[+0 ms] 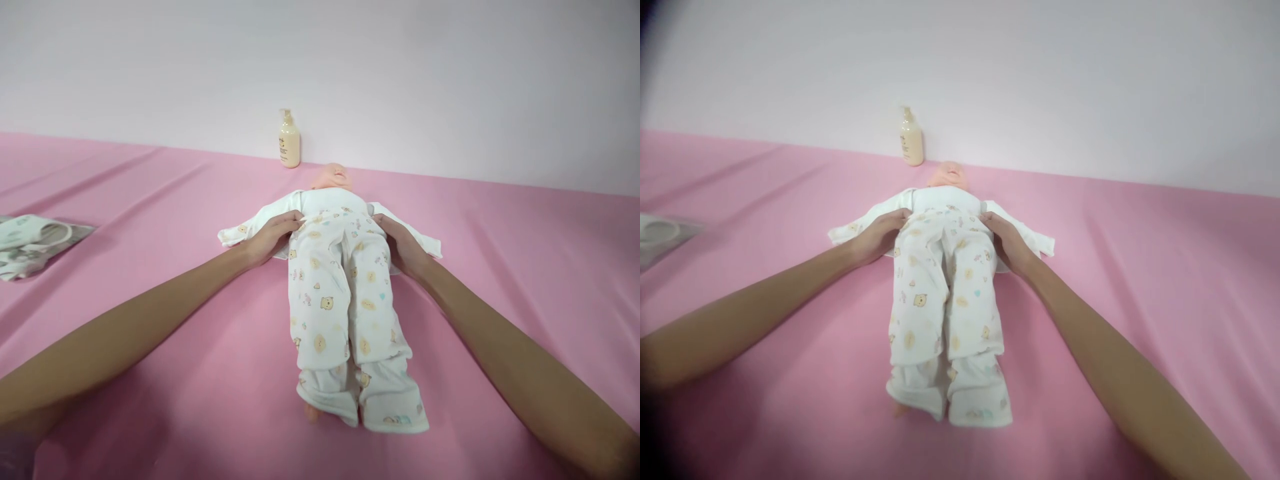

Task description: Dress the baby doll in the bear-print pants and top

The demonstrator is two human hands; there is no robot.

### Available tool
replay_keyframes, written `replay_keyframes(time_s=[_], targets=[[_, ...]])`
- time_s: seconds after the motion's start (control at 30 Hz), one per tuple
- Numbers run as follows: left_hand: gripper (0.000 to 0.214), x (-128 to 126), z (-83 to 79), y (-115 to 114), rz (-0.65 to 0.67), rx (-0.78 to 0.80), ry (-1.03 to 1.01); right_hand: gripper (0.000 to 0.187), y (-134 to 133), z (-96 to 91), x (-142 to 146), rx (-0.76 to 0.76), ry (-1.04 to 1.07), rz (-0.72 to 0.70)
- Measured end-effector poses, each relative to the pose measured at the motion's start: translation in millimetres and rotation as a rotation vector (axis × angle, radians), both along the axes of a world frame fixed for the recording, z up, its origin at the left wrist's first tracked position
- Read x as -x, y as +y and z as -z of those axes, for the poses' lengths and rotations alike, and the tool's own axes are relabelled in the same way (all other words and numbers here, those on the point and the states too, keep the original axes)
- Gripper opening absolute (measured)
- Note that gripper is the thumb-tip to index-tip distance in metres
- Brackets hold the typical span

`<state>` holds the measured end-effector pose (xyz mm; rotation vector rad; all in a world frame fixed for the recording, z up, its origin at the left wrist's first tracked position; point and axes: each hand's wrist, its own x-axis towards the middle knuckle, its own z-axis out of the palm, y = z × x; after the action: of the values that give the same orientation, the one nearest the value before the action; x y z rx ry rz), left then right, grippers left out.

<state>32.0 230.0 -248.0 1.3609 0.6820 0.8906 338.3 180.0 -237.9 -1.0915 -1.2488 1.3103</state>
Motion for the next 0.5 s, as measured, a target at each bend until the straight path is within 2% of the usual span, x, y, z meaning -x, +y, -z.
replay_keyframes(time_s=[0.1,0.2,0.27,0.3,0.37,0.43,0.5], targets=[[0.025,-0.8,-9.0,-8.3,-0.064,-0.211,0.164,0.032,-1.8,-10.5,-2.5,-0.098,-0.243,0.036],[0.026,-2.0,-22.0,-15.9,-0.170,-0.552,0.380,0.028,-2.4,-25.2,1.1,-0.337,-0.552,0.087],[0.021,-2.5,-28.3,-16.4,-0.191,-0.787,0.448,0.024,1.3,-31.7,7.2,-0.482,-0.655,0.095],[0.020,-2.5,-29.9,-14.8,-0.176,-0.857,0.448,0.022,5.1,-33.1,10.9,-0.498,-0.659,0.083],[0.019,-2.6,-30.6,-8.7,-0.124,-0.836,0.424,0.022,16.3,-32.1,17.6,-0.404,-0.587,0.066],[0.021,-3.9,-29.9,-0.9,-0.116,-0.650,0.430,0.025,30.9,-28.6,21.9,-0.249,-0.460,0.095],[0.024,-7.6,-30.5,5.9,-0.172,-0.424,0.481,0.029,44.9,-25.7,22.7,-0.114,-0.338,0.121]])
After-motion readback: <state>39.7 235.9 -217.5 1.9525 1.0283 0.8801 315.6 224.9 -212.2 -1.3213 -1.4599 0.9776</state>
